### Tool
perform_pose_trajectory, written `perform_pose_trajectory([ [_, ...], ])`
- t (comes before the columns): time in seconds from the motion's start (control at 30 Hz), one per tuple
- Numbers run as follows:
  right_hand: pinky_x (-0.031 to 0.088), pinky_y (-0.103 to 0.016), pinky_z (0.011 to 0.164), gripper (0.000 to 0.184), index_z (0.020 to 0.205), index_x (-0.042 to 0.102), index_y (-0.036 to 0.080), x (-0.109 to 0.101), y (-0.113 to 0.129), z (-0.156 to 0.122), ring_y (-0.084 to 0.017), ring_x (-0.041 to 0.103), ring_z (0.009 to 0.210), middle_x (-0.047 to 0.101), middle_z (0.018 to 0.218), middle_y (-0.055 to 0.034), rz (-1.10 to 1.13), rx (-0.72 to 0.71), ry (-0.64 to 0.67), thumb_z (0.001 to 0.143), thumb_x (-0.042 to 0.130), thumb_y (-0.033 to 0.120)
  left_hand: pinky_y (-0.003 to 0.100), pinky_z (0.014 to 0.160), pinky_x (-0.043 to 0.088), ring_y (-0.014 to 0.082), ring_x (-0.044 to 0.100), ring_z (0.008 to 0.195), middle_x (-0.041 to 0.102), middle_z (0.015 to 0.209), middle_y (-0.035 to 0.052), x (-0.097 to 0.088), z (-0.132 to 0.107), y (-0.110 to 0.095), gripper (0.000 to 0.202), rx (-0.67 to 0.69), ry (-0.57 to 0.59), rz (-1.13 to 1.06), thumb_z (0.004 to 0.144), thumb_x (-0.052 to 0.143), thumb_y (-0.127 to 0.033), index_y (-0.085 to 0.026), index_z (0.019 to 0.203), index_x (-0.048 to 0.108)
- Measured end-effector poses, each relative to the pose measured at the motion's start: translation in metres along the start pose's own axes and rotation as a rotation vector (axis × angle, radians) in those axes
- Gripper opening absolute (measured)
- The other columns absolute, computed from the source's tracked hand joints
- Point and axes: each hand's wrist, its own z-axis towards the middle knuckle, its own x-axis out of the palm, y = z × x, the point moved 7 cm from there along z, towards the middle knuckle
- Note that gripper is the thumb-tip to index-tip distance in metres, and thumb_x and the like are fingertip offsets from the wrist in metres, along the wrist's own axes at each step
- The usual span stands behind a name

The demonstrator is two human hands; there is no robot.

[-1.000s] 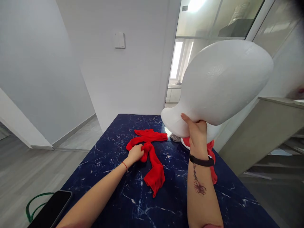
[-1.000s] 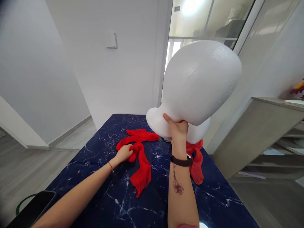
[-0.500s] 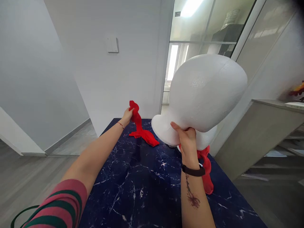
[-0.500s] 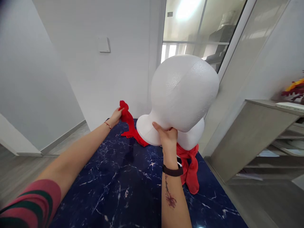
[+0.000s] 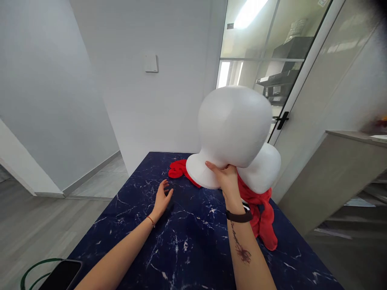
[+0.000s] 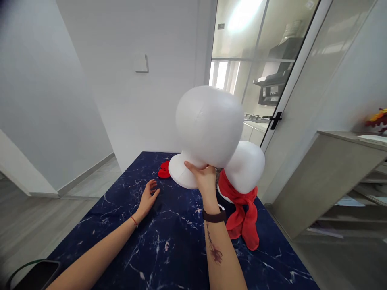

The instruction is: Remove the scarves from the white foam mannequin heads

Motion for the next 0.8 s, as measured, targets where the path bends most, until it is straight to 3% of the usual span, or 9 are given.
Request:
perform_pose_trajectory([
  [0.07, 0.043, -0.040, 0.094, 0.073, 0.110, 0.059, 0.011, 0.024, -0.009, -0.011, -0.028, 0.058, 0.106, 0.065, 0.111, -0.0166, -0.085, 0.046, 0.064, 0.051, 0.079, 0.048, 0.041, 0.099, 0.041, 0.0234, 0.045, 0.123, 0.040, 0.138, 0.0115, -0.007, -0.019, -0.018, 0.070, 0.091, -0.014, -0.068, 0.080, 0.058, -0.035, -0.025, 0.140, 0.024],
  [0.13, 0.044, -0.040, 0.092, 0.067, 0.103, 0.062, 0.012, 0.050, -0.020, -0.027, -0.030, 0.060, 0.103, 0.067, 0.107, -0.0171, -0.157, 0.066, 0.128, 0.050, 0.078, 0.049, 0.040, 0.100, 0.041, 0.0243, 0.042, 0.126, 0.031, 0.145, 0.0113, -0.003, -0.035, -0.032, 0.083, 0.115, 0.058, -0.203, 0.077, 0.064, -0.037, -0.029, 0.143, 0.015],
  [0.2, 0.042, -0.040, 0.094, 0.059, 0.099, 0.064, 0.013, 0.076, -0.030, -0.046, -0.030, 0.059, 0.103, 0.068, 0.106, -0.0159, -0.208, 0.042, 0.172, 0.054, 0.076, 0.050, 0.041, 0.098, 0.042, 0.0256, 0.046, 0.124, 0.030, 0.147, 0.0120, 0.011, -0.045, -0.035, 0.082, 0.034, 0.208, -0.426, 0.078, 0.062, -0.041, -0.030, 0.144, 0.015],
  [0.27, 0.040, -0.042, 0.097, 0.053, 0.096, 0.066, 0.015, 0.097, -0.041, -0.067, -0.030, 0.058, 0.106, 0.068, 0.106, -0.0143, -0.258, 0.004, 0.205, 0.058, 0.074, 0.050, 0.042, 0.096, 0.044, 0.0267, 0.052, 0.118, 0.037, 0.144, 0.0131, 0.023, -0.048, -0.028, 0.076, -0.115, 0.275, -0.663, 0.079, 0.058, -0.050, -0.027, 0.143, 0.023],
  [0.37, 0.034, -0.045, 0.103, 0.047, 0.094, 0.067, 0.017, 0.120, -0.054, -0.095, -0.030, 0.054, 0.111, 0.068, 0.107, -0.0129, -0.287, -0.037, 0.259, 0.062, 0.072, 0.050, 0.041, 0.093, 0.047, 0.0283, 0.052, 0.118, 0.044, 0.140, 0.0134, 0.027, -0.043, -0.009, 0.074, -0.282, 0.179, -0.911, 0.075, 0.059, -0.056, -0.024, 0.138, 0.035],
  [0.47, 0.029, -0.047, 0.107, 0.044, 0.094, 0.066, 0.017, 0.130, -0.065, -0.109, -0.029, 0.053, 0.114, 0.067, 0.107, -0.0126, -0.222, -0.035, 0.305, 0.064, 0.070, 0.049, 0.041, 0.090, 0.049, 0.0292, 0.051, 0.118, 0.048, 0.136, 0.0134, 0.022, -0.034, 0.007, 0.070, -0.343, 0.080, -1.055, 0.076, 0.061, -0.049, -0.020, 0.135, 0.040],
  [0.6, 0.041, -0.048, 0.098, 0.062, 0.101, 0.063, 0.012, 0.135, -0.087, -0.102, -0.028, 0.059, 0.101, 0.068, 0.103, -0.0141, 0.003, 0.164, 0.460, 0.049, 0.080, 0.043, 0.037, 0.086, 0.050, 0.0271, 0.057, 0.110, 0.060, 0.122, 0.0117, 0.007, -0.027, 0.029, 0.059, -0.435, -0.089, -1.123, 0.075, 0.061, -0.045, -0.015, 0.125, 0.052],
  [0.67, 0.047, -0.048, 0.091, 0.068, 0.103, 0.063, 0.012, 0.134, -0.097, -0.095, -0.026, 0.061, 0.097, 0.068, 0.104, -0.0138, 0.055, 0.277, 0.522, 0.043, 0.083, 0.039, 0.034, 0.085, 0.050, 0.0257, 0.059, 0.105, 0.065, 0.115, 0.0106, 0.002, -0.024, 0.036, 0.054, -0.461, -0.120, -1.105, 0.073, 0.063, -0.044, -0.013, 0.116, 0.059],
  [0.8, 0.048, -0.045, 0.090, 0.056, 0.094, 0.066, 0.017, 0.142, -0.105, -0.085, -0.025, 0.061, 0.097, 0.069, 0.102, -0.0102, 0.044, 0.307, 0.587, 0.043, 0.083, 0.032, 0.031, 0.082, 0.050, 0.0232, 0.060, 0.102, 0.066, 0.111, 0.0089, -0.006, -0.017, 0.044, 0.049, -0.489, -0.188, -1.068, 0.071, 0.063, -0.046, -0.014, 0.109, 0.062],
])
